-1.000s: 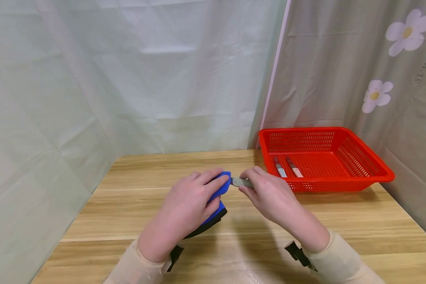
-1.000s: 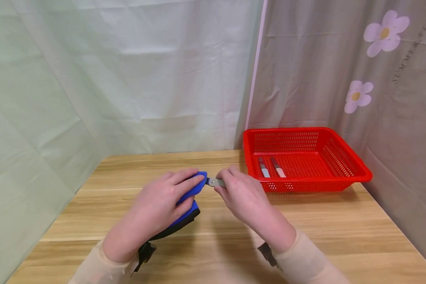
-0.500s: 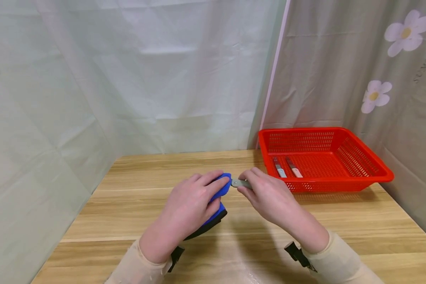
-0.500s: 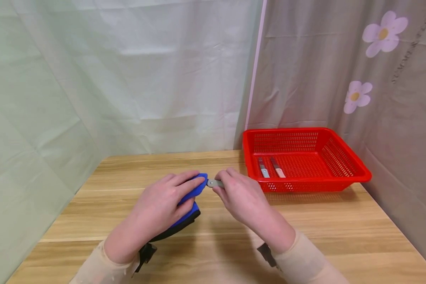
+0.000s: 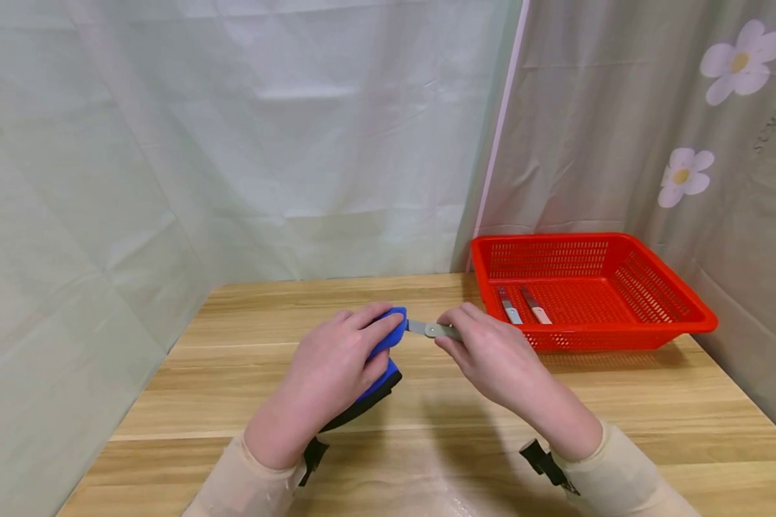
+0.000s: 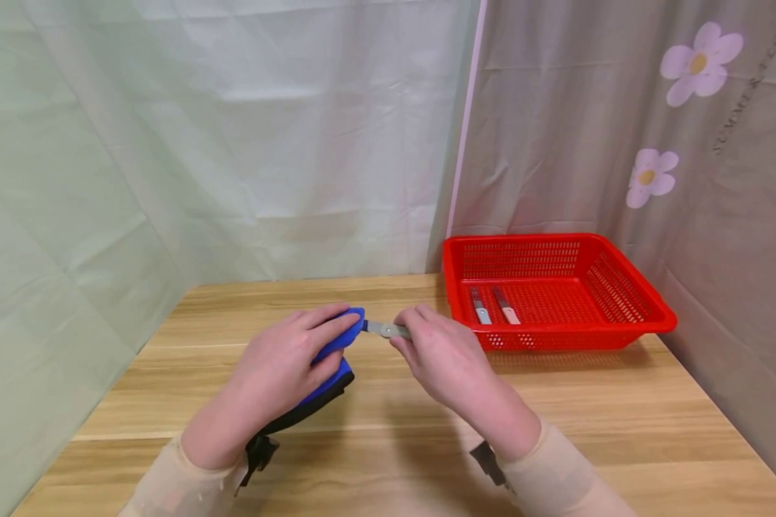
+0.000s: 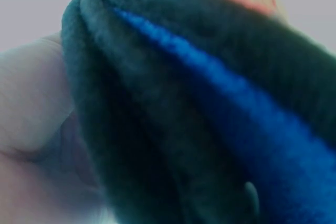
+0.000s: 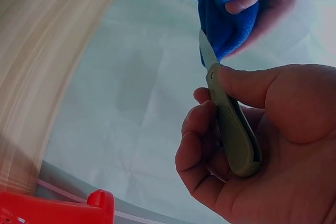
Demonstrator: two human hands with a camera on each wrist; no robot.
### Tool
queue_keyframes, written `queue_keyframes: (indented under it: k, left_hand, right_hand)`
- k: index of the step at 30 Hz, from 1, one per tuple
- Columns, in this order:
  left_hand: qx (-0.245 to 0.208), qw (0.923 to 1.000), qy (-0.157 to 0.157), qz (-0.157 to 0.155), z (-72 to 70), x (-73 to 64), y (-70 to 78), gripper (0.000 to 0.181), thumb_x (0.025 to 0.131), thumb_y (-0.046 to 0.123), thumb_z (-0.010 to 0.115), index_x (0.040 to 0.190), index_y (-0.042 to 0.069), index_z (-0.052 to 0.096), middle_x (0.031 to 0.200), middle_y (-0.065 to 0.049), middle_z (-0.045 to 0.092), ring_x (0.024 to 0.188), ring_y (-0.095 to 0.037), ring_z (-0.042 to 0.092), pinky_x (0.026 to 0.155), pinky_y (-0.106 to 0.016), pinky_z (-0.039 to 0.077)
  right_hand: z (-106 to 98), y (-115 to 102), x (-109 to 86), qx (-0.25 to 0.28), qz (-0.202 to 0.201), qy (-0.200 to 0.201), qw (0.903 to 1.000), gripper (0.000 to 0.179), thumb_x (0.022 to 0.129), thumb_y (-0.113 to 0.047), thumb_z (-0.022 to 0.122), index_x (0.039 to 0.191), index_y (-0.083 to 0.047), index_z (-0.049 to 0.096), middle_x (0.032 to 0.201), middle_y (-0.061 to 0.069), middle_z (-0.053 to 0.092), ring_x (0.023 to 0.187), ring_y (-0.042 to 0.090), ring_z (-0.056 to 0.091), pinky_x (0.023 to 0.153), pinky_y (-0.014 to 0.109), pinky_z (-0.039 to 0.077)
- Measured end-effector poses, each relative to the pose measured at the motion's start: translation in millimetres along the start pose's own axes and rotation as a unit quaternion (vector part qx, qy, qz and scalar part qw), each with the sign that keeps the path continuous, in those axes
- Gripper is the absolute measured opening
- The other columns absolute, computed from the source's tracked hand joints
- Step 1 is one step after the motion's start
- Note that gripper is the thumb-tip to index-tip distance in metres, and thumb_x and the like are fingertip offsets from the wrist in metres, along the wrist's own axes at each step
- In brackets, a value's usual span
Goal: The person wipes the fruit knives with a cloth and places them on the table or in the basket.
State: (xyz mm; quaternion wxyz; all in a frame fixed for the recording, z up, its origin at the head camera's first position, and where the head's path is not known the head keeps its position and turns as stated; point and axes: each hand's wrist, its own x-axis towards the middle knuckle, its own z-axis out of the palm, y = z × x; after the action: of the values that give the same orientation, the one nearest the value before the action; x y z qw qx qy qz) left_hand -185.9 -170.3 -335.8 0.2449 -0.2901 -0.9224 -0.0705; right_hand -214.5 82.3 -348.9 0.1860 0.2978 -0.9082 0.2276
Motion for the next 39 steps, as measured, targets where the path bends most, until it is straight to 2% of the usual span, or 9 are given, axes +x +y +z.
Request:
queue_keyframes:
  k: [3, 10, 16, 29, 34, 39]
  left_hand:
    - [-0.004, 0.9999, -0.002, -0.009, -1.4, -0.4, -3.1, 0.046, 0.098, 0.018, 0.084, 0.143, 0.012, 0.076, 0.146, -0.011, 0.07, 0.116, -0.035, 0.074, 0.091, -0.047, 0.065]
    - [-0.004, 0.9997, 0.008, -0.025, -3.7, -1.1, -10.8, 0.047, 0.097, 0.015, 0.083, 0.143, 0.012, 0.076, 0.146, -0.012, 0.07, 0.114, -0.036, 0.075, 0.084, -0.048, 0.066]
    - [0.001, 0.9993, 0.002, -0.037, -6.0, -1.4, -16.9, 0.047, 0.098, 0.017, 0.083, 0.145, 0.011, 0.075, 0.148, -0.013, 0.069, 0.119, -0.036, 0.074, 0.084, -0.049, 0.066]
    - [0.006, 0.9982, -0.006, -0.06, -10.6, -2.4, -22.5, 0.048, 0.099, 0.015, 0.078, 0.147, 0.013, 0.073, 0.15, -0.012, 0.068, 0.12, -0.037, 0.073, 0.084, -0.051, 0.065]
    - [0.006, 0.9986, 0.01, -0.051, -11.8, -2.3, -20.9, 0.047, 0.099, 0.015, 0.08, 0.146, 0.013, 0.074, 0.148, -0.011, 0.069, 0.116, -0.036, 0.074, 0.082, -0.05, 0.065]
    - [0.004, 0.9995, 0.028, -0.016, -11.4, -0.9, -13.4, 0.048, 0.098, 0.018, 0.083, 0.145, 0.012, 0.075, 0.147, -0.012, 0.07, 0.114, -0.036, 0.075, 0.083, -0.048, 0.066]
  right_hand:
    - [-0.5, 0.2, 0.2, 0.001, 0.003, -0.001, 1.0, 0.018, 0.1, -0.019, 0.085, 0.11, -0.014, 0.072, 0.094, -0.006, 0.063, 0.071, 0.009, 0.054, 0.057, 0.025, 0.048]
    - [-1.6, 1.5, 1.1, 0.0, 0.017, -0.011, 0.9998, 0.018, 0.1, -0.021, 0.085, 0.112, -0.013, 0.072, 0.095, -0.005, 0.064, 0.073, 0.01, 0.054, 0.058, 0.027, 0.048]
    - [-2.6, 2.1, 1.7, 0.005, 0.027, -0.022, 0.9994, 0.019, 0.101, -0.021, 0.084, 0.113, -0.013, 0.073, 0.095, -0.005, 0.063, 0.073, 0.01, 0.054, 0.06, 0.028, 0.049]
    - [-4.8, 2.8, 1.3, 0.007, 0.025, -0.008, 0.9996, 0.02, 0.1, -0.02, 0.085, 0.114, -0.013, 0.073, 0.098, -0.004, 0.064, 0.075, 0.01, 0.055, 0.063, 0.03, 0.048]
    - [-5.6, 2.3, 2.0, 0.012, 0.031, -0.011, 0.9994, 0.021, 0.1, -0.02, 0.085, 0.116, -0.013, 0.073, 0.098, -0.004, 0.064, 0.074, 0.01, 0.055, 0.062, 0.031, 0.048]
    - [-5.1, 1.9, 2.9, 0.017, 0.038, -0.022, 0.9989, 0.024, 0.1, -0.02, 0.085, 0.118, -0.012, 0.072, 0.098, -0.002, 0.064, 0.073, 0.011, 0.056, 0.062, 0.03, 0.05]
